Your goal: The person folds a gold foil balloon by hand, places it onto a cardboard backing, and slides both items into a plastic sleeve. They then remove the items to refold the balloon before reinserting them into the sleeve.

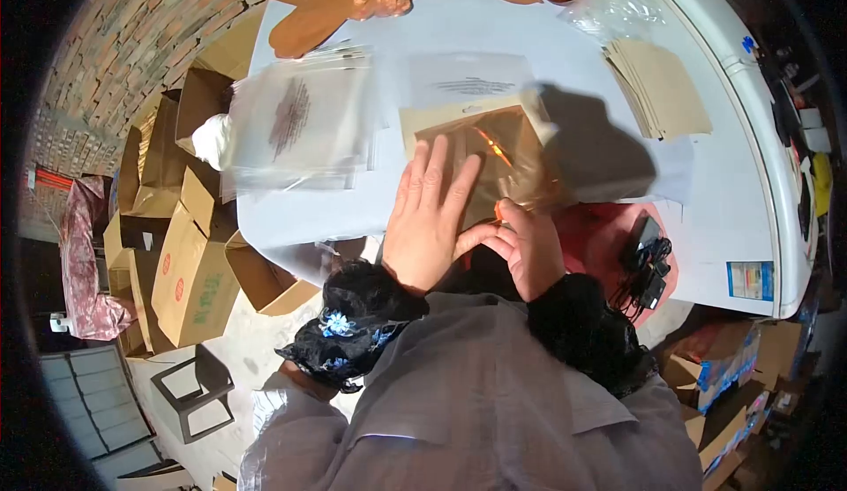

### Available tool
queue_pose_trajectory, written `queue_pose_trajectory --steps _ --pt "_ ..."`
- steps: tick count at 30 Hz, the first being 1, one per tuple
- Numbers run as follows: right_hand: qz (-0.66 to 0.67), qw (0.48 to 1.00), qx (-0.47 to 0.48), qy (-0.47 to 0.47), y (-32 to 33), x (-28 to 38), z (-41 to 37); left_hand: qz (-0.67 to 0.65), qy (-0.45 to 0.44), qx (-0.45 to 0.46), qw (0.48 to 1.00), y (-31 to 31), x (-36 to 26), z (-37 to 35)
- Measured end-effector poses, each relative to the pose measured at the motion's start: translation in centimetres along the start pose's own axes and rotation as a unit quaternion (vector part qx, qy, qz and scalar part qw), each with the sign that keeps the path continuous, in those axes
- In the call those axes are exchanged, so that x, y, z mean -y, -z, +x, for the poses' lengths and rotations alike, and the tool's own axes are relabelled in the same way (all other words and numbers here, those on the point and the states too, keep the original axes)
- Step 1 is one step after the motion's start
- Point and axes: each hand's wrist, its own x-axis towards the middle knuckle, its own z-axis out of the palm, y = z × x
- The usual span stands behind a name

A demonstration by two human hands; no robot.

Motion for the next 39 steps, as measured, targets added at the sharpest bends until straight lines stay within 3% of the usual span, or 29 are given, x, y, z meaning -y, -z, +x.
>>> queue_pose_trajectory --steps 3,11,14,15,16,18,21,24,27,39 --pt "-0.008 0.999 -0.033 0.004 -0.6 0.0 -0.1 0.02 -0.01 0.009 1.0 -0.7 0.6 -0.1" --pt "-0.043 0.997 0.023 -0.067 -0.3 1.6 -0.6 0.071 -0.042 0.022 0.996 -1.5 1.8 0.0" --pt "-0.17 0.972 0.051 -0.152 2.9 1.6 0.1 0.081 -0.043 0.021 0.996 -1.7 2.0 0.2" --pt "-0.262 0.955 0.015 -0.138 3.5 2.0 -0.1 0.081 -0.043 0.026 0.995 -1.6 2.0 0.2" --pt "-0.378 0.926 -0.019 -0.008 4.6 2.4 -0.7 0.081 -0.043 0.031 0.995 -1.5 1.9 0.2" --pt "-0.574 0.777 -0.085 0.245 6.6 3.5 -2.1 0.082 -0.033 0.043 0.995 -1.2 1.7 0.2" --pt "-0.552 0.709 -0.081 0.432 4.8 6.7 -1.9 0.072 -0.019 0.055 0.996 -1.0 1.3 0.4" --pt "-0.65 0.606 -0.075 0.452 5.2 6.0 1.4 0.069 -0.015 0.077 0.994 -0.8 1.2 0.5" --pt "-0.651 0.625 -0.063 0.426 5.2 5.8 2.5 0.07 -0.02 0.082 0.994 -0.7 1.3 0.7" --pt "-0.583 0.665 -0.023 0.466 6.4 5.3 3.6 0.085 -0.006 0.057 0.995 -0.9 1.0 0.9"
